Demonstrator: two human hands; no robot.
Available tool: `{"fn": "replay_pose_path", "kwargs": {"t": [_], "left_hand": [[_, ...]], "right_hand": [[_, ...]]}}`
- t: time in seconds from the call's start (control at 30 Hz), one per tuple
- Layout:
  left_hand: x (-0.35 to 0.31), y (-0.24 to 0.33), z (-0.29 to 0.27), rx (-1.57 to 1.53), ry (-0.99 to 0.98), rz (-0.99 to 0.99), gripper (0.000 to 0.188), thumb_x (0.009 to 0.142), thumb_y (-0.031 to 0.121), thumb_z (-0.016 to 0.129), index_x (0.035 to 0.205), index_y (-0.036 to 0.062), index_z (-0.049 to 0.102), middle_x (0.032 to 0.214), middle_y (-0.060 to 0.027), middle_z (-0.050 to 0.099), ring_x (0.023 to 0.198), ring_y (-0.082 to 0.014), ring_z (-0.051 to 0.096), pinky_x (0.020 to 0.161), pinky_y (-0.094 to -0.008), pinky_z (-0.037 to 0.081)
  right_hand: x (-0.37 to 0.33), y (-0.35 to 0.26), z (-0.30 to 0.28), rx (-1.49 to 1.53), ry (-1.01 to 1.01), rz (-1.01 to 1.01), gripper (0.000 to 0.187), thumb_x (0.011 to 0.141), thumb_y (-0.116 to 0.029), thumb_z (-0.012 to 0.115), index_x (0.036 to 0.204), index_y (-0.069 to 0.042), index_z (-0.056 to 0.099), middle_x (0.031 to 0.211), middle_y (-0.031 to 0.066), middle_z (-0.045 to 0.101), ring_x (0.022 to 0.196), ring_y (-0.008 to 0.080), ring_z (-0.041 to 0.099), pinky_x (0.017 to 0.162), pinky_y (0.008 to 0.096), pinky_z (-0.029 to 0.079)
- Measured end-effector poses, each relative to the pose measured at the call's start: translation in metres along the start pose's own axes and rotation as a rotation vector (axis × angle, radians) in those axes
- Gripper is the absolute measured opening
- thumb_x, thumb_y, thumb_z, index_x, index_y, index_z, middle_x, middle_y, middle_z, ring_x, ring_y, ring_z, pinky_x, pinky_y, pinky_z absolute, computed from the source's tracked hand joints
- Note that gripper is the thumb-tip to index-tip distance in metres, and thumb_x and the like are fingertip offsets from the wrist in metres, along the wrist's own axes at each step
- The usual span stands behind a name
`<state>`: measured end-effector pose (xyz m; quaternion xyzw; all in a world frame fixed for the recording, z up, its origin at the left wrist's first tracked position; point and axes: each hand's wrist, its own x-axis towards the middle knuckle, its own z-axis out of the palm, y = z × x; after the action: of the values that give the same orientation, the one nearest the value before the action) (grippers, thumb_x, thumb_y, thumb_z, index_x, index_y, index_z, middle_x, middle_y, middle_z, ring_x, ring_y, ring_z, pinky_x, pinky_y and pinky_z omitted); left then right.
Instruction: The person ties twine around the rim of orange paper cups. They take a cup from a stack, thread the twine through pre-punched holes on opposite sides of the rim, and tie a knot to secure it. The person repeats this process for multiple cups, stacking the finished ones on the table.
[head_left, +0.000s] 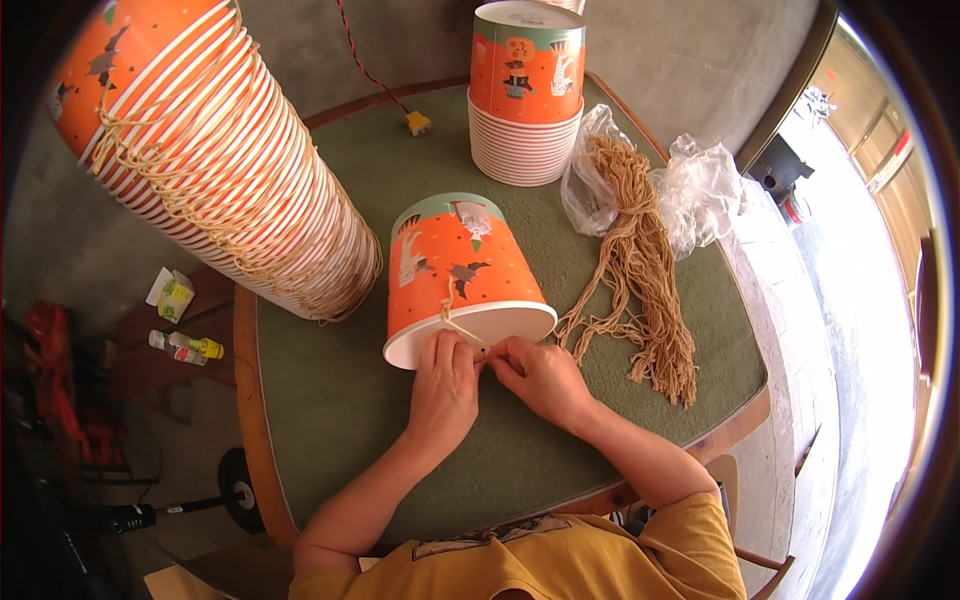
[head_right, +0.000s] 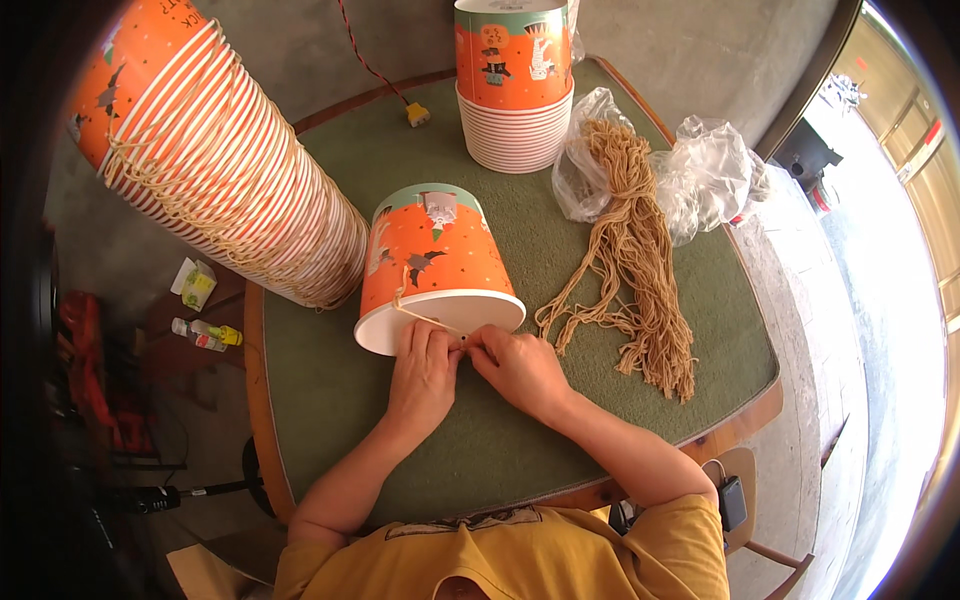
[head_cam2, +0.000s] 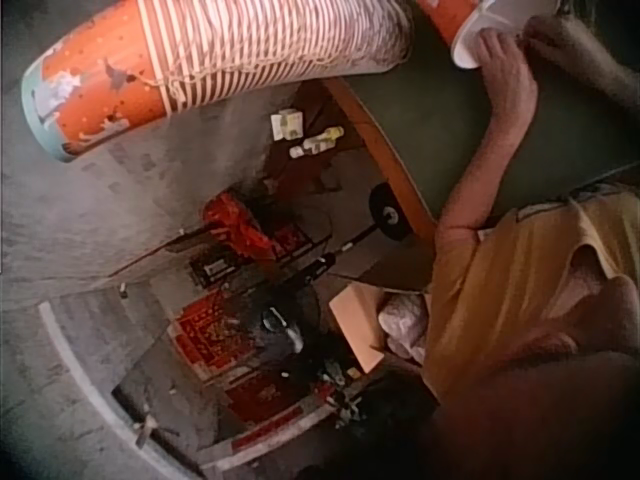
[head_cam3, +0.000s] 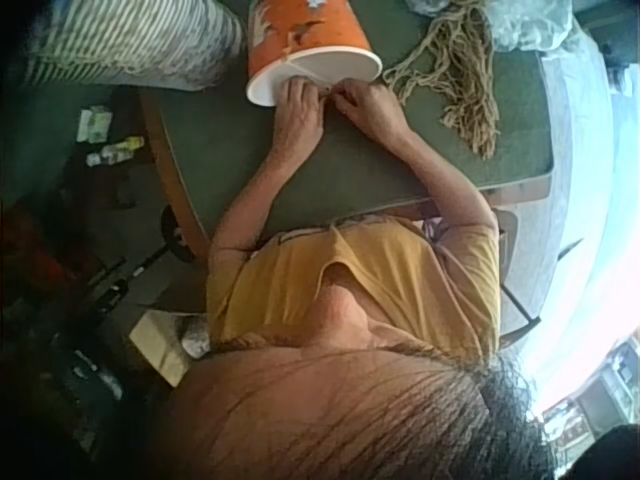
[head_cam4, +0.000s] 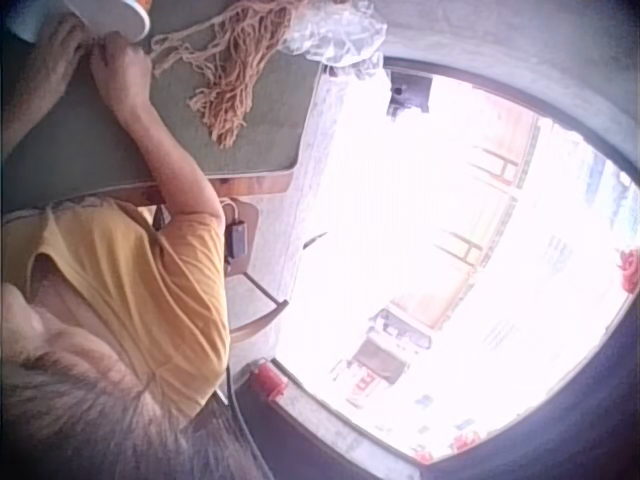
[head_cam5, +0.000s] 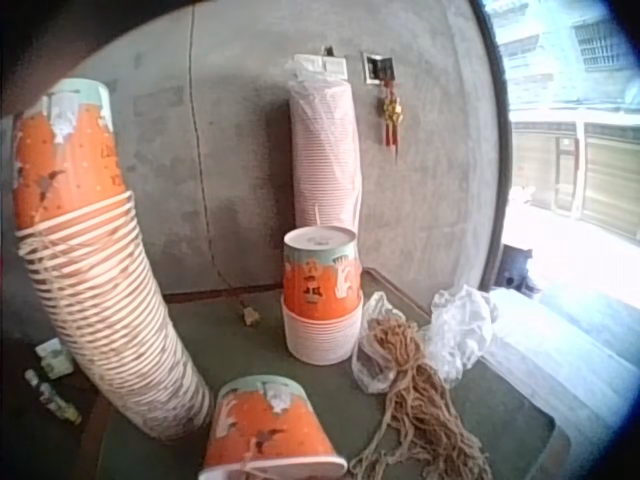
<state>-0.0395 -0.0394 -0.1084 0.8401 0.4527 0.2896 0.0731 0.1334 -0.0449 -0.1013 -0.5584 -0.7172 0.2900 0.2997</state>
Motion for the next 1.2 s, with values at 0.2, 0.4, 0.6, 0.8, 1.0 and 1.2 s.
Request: {"fn": "replay_pose_path", "kwargs": {"t": [0.2, 0.4, 0.6, 0.8, 1.0, 1.2], "left_hand": [[0.001, -0.005, 0.002, -0.065, 0.002, -0.033, 0.027, 0.081, -0.005, 0.061, 0.104, -0.0070, 0.049, 0.108, -0.0243, 0.049, 0.098, -0.0412, 0.050, 0.090, -0.0498, 0.042], [0.002, -0.009, 0.006, -0.065, 0.028, -0.029, 0.029, 0.079, -0.004, 0.061, 0.105, -0.0079, 0.050, 0.107, -0.0252, 0.049, 0.099, -0.0424, 0.049, 0.091, -0.0519, 0.041], [0.006, -0.008, 0.010, 0.031, 0.020, -0.013, 0.024, 0.078, -0.001, 0.061, 0.100, -0.0055, 0.050, 0.105, -0.0231, 0.049, 0.099, -0.0411, 0.049, 0.090, -0.0510, 0.041], [0.007, -0.009, 0.017, 0.137, 0.019, -0.029, 0.031, 0.076, 0.006, 0.065, 0.101, -0.0057, 0.051, 0.105, -0.0212, 0.050, 0.102, -0.0393, 0.051, 0.088, -0.0493, 0.041], [0.007, -0.009, 0.017, 0.177, 0.008, -0.031, 0.033, 0.075, 0.008, 0.066, 0.101, -0.0054, 0.052, 0.106, -0.0217, 0.050, 0.105, -0.0393, 0.050, 0.089, -0.0488, 0.041], [0.006, -0.011, 0.018, 0.150, 0.002, -0.051, 0.030, 0.078, 0.008, 0.062, 0.102, -0.0064, 0.052, 0.106, -0.0232, 0.051, 0.105, -0.0401, 0.050, 0.090, -0.0502, 0.042]], "right_hand": [[-0.007, 0.003, -0.002, -0.089, 0.001, -0.118, 0.014, 0.088, -0.018, 0.064, 0.097, -0.009, 0.059, 0.071, 0.0129, 0.068, 0.065, 0.0334, 0.068, 0.057, 0.0439, 0.055], [-0.009, 0.005, -0.001, -0.160, -0.043, -0.218, 0.014, 0.086, -0.015, 0.063, 0.099, -0.010, 0.060, 0.071, 0.0103, 0.067, 0.064, 0.0308, 0.068, 0.057, 0.0429, 0.055], [-0.006, 0.007, -0.002, -0.230, -0.112, -0.279, 0.022, 0.082, -0.012, 0.065, 0.103, -0.011, 0.063, 0.072, 0.0087, 0.068, 0.066, 0.0289, 0.068, 0.058, 0.0414, 0.055], [-0.002, 0.011, 0.001, -0.240, -0.083, -0.342, 0.013, 0.084, -0.015, 0.062, 0.096, -0.010, 0.057, 0.064, 0.0101, 0.065, 0.059, 0.0310, 0.066, 0.051, 0.0440, 0.052], [-0.001, 0.012, 0.001, -0.265, -0.093, -0.351, 0.012, 0.085, -0.015, 0.061, 0.096, -0.010, 0.057, 0.063, 0.0108, 0.064, 0.057, 0.0317, 0.065, 0.050, 0.0447, 0.051], [-0.003, 0.005, -0.005, -0.243, -0.122, -0.302, 0.012, 0.086, -0.017, 0.060, 0.097, -0.011, 0.059, 0.067, 0.0114, 0.067, 0.061, 0.0333, 0.066, 0.054, 0.0451, 0.053]]}}
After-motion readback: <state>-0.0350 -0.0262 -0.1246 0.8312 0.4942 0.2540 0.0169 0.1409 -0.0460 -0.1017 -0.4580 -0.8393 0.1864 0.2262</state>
